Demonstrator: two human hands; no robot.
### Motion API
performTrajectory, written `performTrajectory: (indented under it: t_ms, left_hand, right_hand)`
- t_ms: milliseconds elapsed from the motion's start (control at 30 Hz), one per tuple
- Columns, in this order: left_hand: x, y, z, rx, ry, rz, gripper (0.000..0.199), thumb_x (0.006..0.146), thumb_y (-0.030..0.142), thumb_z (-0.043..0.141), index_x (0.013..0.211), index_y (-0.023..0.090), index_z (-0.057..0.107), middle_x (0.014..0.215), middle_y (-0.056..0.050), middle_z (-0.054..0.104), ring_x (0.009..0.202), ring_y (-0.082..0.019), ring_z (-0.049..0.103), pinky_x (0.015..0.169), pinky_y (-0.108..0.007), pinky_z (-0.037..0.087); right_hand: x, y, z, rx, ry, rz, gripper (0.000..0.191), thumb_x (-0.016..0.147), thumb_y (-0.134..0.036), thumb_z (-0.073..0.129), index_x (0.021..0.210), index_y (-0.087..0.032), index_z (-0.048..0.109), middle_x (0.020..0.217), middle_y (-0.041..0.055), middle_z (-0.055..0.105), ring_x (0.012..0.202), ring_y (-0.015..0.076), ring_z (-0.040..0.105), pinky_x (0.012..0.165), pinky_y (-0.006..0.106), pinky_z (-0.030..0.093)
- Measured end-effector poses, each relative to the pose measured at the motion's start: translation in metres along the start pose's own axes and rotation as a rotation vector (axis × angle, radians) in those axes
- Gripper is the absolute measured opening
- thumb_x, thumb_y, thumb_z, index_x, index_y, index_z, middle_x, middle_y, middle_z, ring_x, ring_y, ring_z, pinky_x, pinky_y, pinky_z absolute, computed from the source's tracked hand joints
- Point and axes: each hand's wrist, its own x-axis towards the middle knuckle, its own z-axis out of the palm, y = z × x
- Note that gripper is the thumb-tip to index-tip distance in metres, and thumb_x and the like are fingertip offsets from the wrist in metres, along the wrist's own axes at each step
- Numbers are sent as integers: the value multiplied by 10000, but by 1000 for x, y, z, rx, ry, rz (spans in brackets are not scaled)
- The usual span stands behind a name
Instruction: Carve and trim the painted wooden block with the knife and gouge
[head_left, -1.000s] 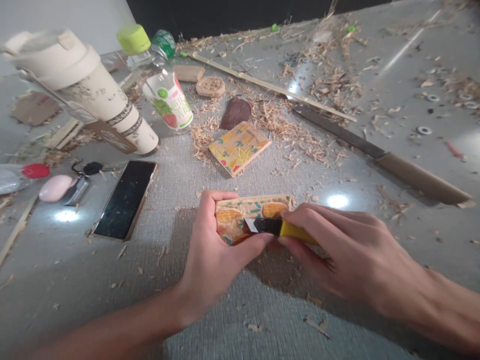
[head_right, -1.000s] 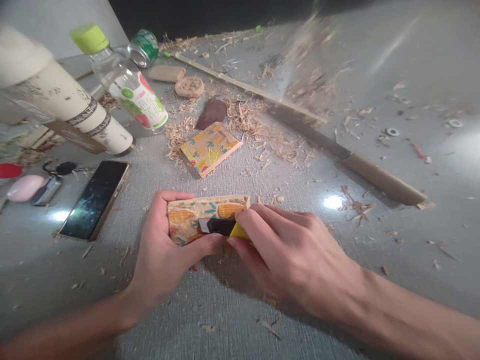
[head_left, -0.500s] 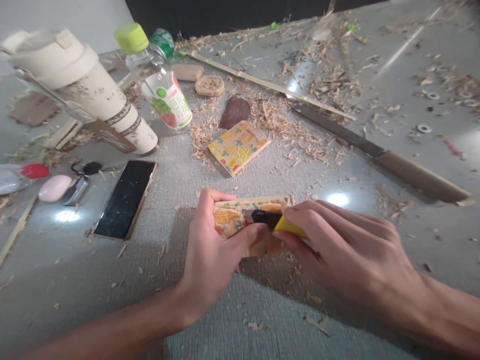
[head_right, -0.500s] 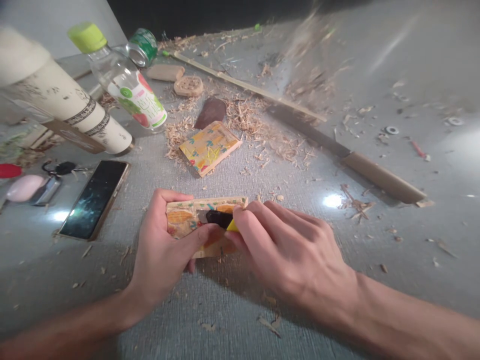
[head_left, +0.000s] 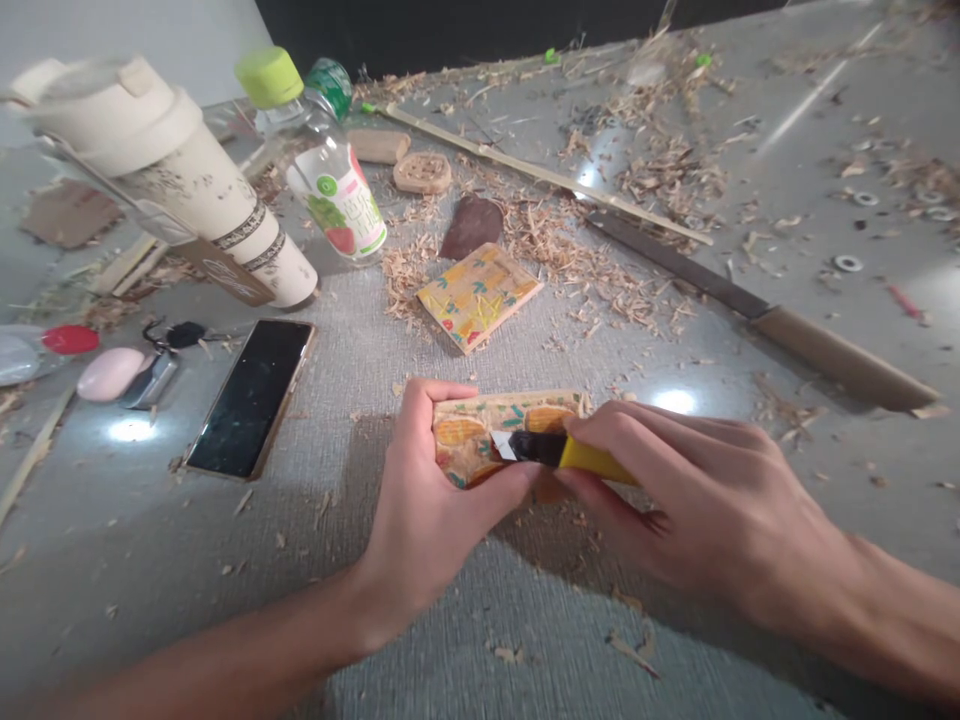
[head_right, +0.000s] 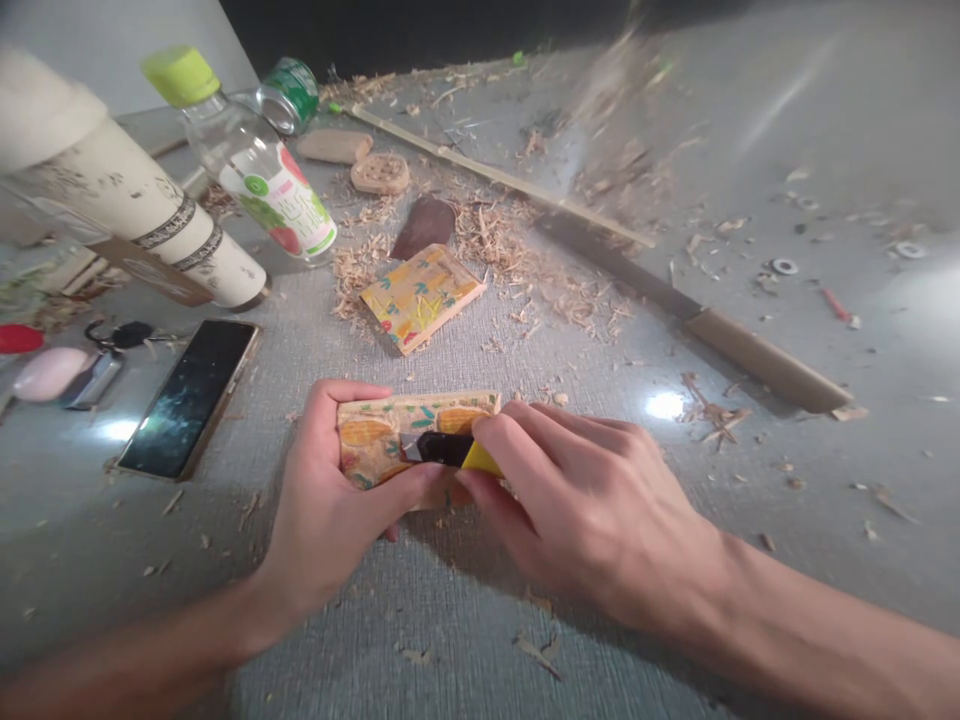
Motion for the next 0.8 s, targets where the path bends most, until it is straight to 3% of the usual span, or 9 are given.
performTrajectory:
  t_ms: [233, 567, 800]
  left_hand:
    - [-1, 1, -1, -12, -14, -116, 669, 771, 335, 1042, 1198, 302, 529, 741, 117, 718, 366, -87, 530, 302, -176, 436]
    - [-1, 4, -1, 6, 8, -136, 663, 759, 338, 1026, 1199, 298, 532, 755, 113, 700, 371, -83, 524, 287, -169, 435]
    - [-4, -2, -4, -1, -22, -110, 547, 884, 413, 978, 1213, 309, 553, 756, 104, 686, 391, -98, 541, 295, -185, 449]
  right_hand:
    - [3, -5, 1, -31, 27, 1, 190, 1159, -179, 665, 971, -196, 688, 892, 55, 819, 674, 162, 724, 569, 345, 489]
    - [2, -8, -1, -11, 30, 18, 121, 1153, -147, 660, 1046, -202, 673, 884, 31, 806, 678, 162, 726, 598, 344, 533]
    - [-2, -4, 0, -17, 66, 131, 58, 1172, -216, 648, 1134, -254, 629, 855, 4, 787, 650, 167, 719, 535, 326, 454]
